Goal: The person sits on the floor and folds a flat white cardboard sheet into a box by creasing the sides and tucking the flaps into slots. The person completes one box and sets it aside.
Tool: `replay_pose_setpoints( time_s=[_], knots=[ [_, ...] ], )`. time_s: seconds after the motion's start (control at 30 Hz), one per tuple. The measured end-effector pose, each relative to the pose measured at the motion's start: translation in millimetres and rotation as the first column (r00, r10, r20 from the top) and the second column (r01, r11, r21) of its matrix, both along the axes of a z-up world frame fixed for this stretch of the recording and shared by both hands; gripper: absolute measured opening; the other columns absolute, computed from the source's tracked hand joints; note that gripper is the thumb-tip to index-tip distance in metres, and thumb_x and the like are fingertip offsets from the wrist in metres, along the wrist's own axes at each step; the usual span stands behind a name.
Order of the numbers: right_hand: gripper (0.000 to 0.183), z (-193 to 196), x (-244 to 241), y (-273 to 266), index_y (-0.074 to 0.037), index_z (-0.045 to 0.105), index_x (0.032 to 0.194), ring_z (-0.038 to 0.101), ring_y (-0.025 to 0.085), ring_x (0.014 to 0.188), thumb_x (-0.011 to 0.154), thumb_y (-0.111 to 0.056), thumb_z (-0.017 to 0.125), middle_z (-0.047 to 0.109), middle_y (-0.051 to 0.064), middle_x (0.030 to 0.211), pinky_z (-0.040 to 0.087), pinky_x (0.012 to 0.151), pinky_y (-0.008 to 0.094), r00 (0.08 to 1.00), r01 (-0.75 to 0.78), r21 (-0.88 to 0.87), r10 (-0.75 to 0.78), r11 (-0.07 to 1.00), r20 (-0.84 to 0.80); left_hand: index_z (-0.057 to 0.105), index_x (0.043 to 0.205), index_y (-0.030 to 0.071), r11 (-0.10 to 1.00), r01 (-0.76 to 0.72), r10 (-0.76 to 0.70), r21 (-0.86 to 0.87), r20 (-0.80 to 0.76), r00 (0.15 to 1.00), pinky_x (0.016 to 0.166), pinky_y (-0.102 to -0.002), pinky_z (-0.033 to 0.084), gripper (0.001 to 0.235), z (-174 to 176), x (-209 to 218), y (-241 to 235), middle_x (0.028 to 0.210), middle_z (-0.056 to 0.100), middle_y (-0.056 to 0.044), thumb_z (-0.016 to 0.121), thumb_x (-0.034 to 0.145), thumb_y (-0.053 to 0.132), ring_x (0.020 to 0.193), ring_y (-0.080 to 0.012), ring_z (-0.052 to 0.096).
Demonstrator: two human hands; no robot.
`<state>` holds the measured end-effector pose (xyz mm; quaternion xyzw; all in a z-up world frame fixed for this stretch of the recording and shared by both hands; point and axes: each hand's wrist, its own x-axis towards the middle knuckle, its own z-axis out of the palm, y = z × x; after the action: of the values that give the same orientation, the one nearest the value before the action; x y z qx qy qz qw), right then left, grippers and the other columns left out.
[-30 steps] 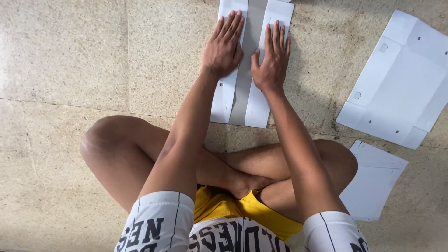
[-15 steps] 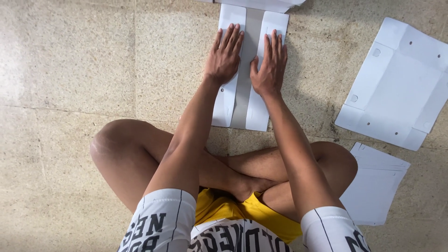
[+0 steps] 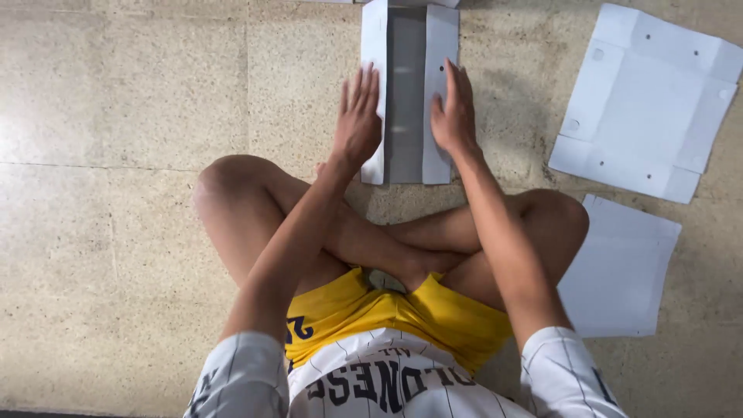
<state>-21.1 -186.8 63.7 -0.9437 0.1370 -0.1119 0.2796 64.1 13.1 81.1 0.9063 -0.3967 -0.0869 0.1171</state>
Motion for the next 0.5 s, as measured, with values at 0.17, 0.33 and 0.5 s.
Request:
replay_pose_setpoints(
  time_s=[0.17, 0.33, 0.5],
  knots=[
    [0.069, 9, -96, 20, 0.006, 0.028, 0.155, 0.027, 0.05, 0.147, 0.094, -0.008, 0.056, 0.025, 0.034, 0.157, 0.028, 0.121, 0.059, 0.912, 0.266, 0.198, -0.18, 0.943, -0.368, 0.015, 0.158, -0.006, 0.936, -0.348, 0.346, 0.051, -0.317, 0.883, 0.123, -0.062, 0.021, 0.081, -9, -75, 38, 0.165, 0.007, -0.03, 0.052, 0.096, 0.03, 0.155, -0.042, 0.009],
    [0.061, 67, -109, 66, 0.006, 0.037, 0.155, 0.018, 0.047, 0.151, 0.1, -0.014, 0.053, 0.017, 0.031, 0.162, 0.022, 0.123, 0.057, 0.924, 0.044, 0.024, -0.031, 0.999, -0.38, 0.027, 0.155, -0.006, 0.973, -0.096, 0.131, 0.212, -0.159, 0.979, 0.118, -0.058, 0.028, 0.072, -67, -135, 35, 0.158, 0.032, -0.029, 0.048, 0.1, 0.035, 0.149, -0.0422, 0.031],
    [0.059, 27, -137, 89, 0.0, 0.04, 0.153, 0.041, 0.039, 0.144, 0.103, -0.029, 0.048, 0.031, 0.027, 0.159, 0.024, 0.122, 0.054, 0.871, -0.138, -0.023, 0.111, 0.99, -0.478, 0.04, 0.15, -0.005, 0.969, -0.003, -0.041, 0.247, 0.176, 0.984, 0.117, -0.06, 0.024, 0.062, -41, -139, 36, 0.152, 0.046, -0.024, 0.045, 0.102, 0.035, 0.141, -0.0379, 0.045]
  ],
)
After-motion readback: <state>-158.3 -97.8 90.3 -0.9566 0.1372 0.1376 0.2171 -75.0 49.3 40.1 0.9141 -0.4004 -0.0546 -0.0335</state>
